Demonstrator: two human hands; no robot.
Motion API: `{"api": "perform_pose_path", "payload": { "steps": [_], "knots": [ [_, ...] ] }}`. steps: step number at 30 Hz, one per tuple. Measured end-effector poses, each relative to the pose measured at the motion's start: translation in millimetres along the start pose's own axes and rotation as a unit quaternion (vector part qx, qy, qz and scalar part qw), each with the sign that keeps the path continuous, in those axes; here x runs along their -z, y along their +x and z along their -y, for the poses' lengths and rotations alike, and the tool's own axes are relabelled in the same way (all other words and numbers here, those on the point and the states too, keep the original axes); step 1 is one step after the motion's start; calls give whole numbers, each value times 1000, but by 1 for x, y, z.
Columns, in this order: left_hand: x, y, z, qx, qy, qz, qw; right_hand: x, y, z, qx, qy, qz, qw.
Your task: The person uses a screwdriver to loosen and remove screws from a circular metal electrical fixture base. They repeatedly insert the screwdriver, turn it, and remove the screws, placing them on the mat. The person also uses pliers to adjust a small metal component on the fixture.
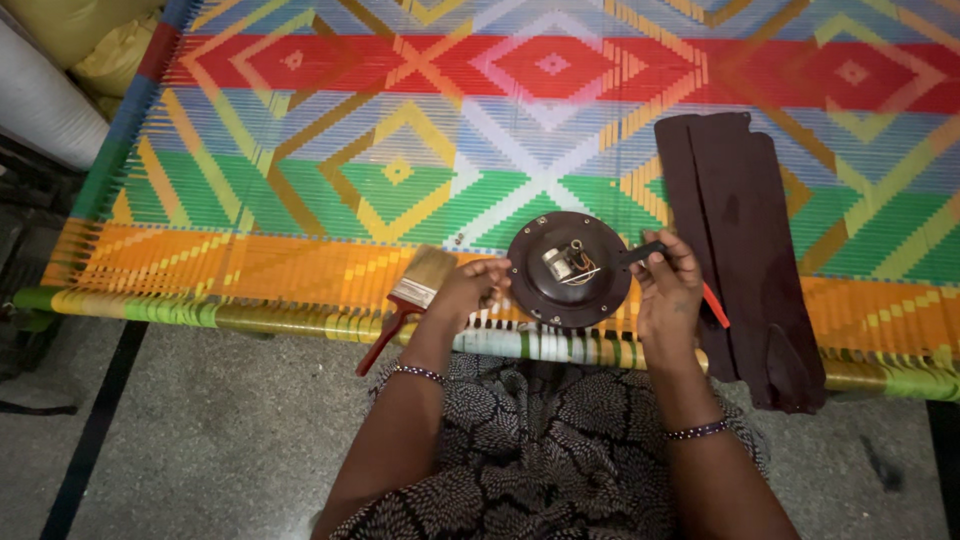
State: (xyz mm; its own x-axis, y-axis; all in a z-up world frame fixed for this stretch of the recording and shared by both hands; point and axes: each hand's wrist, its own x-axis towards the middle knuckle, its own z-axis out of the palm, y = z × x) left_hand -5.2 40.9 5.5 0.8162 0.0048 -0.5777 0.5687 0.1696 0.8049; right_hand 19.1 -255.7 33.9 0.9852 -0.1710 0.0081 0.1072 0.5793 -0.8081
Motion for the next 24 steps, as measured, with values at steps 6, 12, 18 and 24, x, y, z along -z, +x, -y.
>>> {"api": "perform_pose_path", "payload": {
  "steps": [6,12,18,24],
  "knots": [
    [16,23,6,-4,29,-8,1000,9,3,-8,11,3,21,1000],
    [33,41,4,-324,388,-212,837,16,4,-13,-4,-9,-4,1000],
    [30,48,-18,-261,542,-269,753,15,3,-11,9,-9,5,1000],
    [19,28,-30,-161,595,-245,748,11,1,-3,3,13,-6,1000]
  ]
}}
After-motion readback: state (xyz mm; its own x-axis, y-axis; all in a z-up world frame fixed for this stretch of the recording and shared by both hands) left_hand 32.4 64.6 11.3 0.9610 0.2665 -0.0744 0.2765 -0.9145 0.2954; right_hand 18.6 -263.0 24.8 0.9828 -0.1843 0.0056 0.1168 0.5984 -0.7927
